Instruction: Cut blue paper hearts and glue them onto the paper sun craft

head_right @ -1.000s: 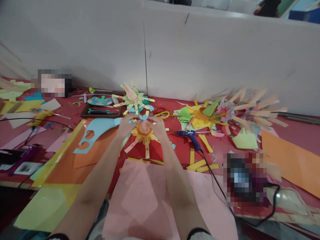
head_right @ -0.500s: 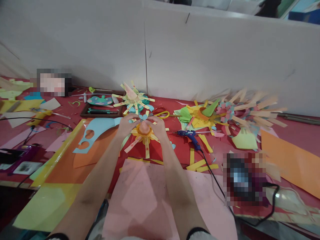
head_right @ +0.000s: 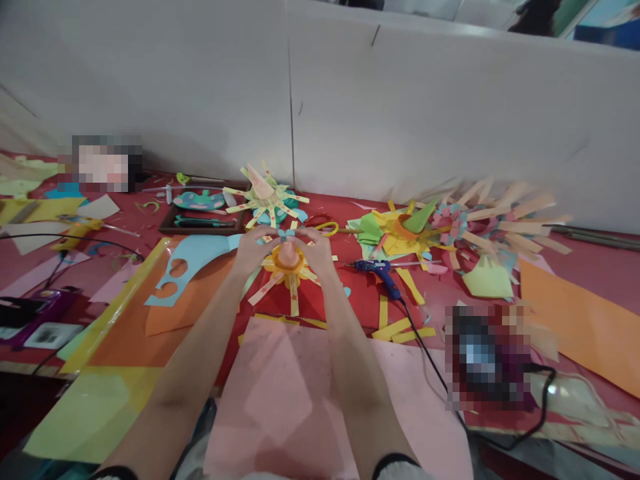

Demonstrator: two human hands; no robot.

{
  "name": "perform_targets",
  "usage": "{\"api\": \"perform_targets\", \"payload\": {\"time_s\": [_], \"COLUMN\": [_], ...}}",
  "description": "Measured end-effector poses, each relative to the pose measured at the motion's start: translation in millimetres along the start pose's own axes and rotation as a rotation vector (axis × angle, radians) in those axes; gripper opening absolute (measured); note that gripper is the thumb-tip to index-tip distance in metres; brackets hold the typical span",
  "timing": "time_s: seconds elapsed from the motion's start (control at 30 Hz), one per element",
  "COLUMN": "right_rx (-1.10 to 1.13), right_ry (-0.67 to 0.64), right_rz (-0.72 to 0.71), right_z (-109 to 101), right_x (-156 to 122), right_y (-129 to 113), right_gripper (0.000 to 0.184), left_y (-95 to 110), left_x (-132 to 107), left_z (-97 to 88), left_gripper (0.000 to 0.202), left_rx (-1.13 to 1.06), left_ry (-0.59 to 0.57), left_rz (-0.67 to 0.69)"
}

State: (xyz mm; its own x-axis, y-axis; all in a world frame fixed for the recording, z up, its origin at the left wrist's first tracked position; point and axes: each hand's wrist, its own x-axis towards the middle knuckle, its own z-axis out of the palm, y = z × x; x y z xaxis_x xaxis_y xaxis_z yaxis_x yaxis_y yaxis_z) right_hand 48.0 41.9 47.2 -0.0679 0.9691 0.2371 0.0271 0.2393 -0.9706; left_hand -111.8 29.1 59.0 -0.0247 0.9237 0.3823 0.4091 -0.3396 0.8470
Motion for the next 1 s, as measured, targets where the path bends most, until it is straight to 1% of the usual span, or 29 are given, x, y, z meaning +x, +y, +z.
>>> {"api": "perform_targets", "payload": {"time_s": [0.27, 0.4, 0.53, 0.63, 0.7, 0.77, 0.9, 1.0], "right_rx": [-0.002, -0.027, -0.051, -0.019, -0.022, -0.076, -0.227, -0.298], "right_ry": [0.003, -0.003, -0.017, -0.020, 0.012, 0.050, 0.127, 0.205], "right_rz": [-0.035, -0.051, -0.041, -0.031, -0.026, -0.021, -0.009, 0.031], "right_z": [4.9, 5.2, 7.0, 2.6, -7.4, -23.7, -68.6, -106.7], "right_x": [9.6, 9.0, 7.0, 4.3, 0.3, -6.6, -29.1, -49.3], "right_y": [-7.9, -8.9, -10.5, -13.5, -16.4, -19.6, -21.1, -14.3], "right_gripper": [0.026, 0.029, 0.029, 0.033, 0.036, 0.035, 0.035, 0.039], "left_y": [-2.7, -2.6, -0.7, 0.9, 0.8, -0.3, 1.8, 13.5], "left_x": [0.6, 0.7, -0.1, -2.2, -4.1, -5.4, -1.2, 9.9], "left_z": [0.6, 1.5, 0.9, 0.5, 2.1, 5.0, 6.1, -1.9], "left_gripper": [0.011, 0.013, 0.016, 0.017, 0.019, 0.022, 0.023, 0.021], "left_rx": [-0.005, -0.013, 0.010, 0.034, 0.060, 0.093, 0.158, 0.142], "left_ry": [-0.007, -0.014, 0.004, -0.005, -0.031, -0.061, -0.079, -0.045], "left_rz": [0.006, 0.019, 0.031, 0.027, 0.018, 0.002, -0.041, -0.038]}}
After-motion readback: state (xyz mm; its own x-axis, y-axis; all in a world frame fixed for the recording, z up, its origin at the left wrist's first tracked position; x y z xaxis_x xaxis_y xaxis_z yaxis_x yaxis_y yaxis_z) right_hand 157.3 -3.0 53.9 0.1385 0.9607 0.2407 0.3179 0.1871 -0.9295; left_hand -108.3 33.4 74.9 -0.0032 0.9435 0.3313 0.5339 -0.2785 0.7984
